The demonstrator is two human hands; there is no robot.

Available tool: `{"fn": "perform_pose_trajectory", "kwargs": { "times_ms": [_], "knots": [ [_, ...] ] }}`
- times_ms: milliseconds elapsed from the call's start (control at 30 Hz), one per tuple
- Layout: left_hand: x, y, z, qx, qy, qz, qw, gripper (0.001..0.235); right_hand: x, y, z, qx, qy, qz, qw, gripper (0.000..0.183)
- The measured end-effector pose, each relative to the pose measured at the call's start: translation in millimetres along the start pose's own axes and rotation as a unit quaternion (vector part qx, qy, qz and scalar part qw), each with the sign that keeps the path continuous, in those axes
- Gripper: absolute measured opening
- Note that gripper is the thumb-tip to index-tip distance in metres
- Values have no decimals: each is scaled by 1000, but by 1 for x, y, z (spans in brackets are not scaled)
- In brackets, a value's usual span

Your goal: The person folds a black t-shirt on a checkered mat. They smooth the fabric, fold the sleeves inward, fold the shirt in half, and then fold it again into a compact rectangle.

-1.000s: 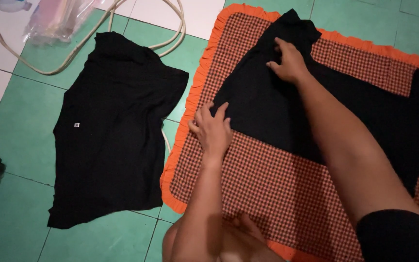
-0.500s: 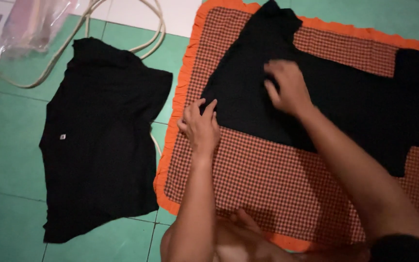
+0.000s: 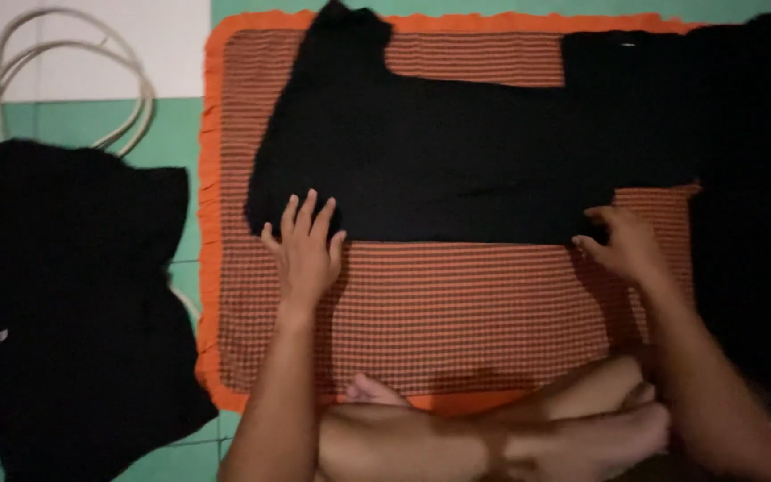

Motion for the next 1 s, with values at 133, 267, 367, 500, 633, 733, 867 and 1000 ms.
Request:
{"fn": "perform_pose_trajectory", "kwargs": {
  "times_ms": [133,267,367,500,633,733,867,1000],
  "knots": [
    [-10,-5,-41,-15,68,50,996,49,0,10,-56,181,27,-42,982,57],
    [-9,5,-70,32,119,52,991,44,33,11,-70,80,-33,-106,991,39],
    [6,33,-102,61,154,30,986,41,40,4,-56,111,-52,-138,983,32],
    [46,63,-158,49,193,17,980,42,40,0,-39,105,-93,-153,978,31],
    [74,82,-196,56,204,62,975,42,45,0,-45,129,-86,-148,977,29],
    [83,92,-206,61,200,44,977,39,45,0,-49,142,-54,-120,981,28],
    [99,105,-202,92,184,28,978,36,53,11,-58,139,-79,-119,980,31],
    [118,118,-197,117,145,46,981,31,62,20,-74,194,-111,-157,962,26]
  ]
}}
Point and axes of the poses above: each hand's wrist, its own x-axis towards the middle knuckle, its own y-axis out of the palm, z = x × y, the point moved 3 cm from there along x, towards the middle knuckle, and after that the axes turned 7 degrees about x, right-handed, at the moved point
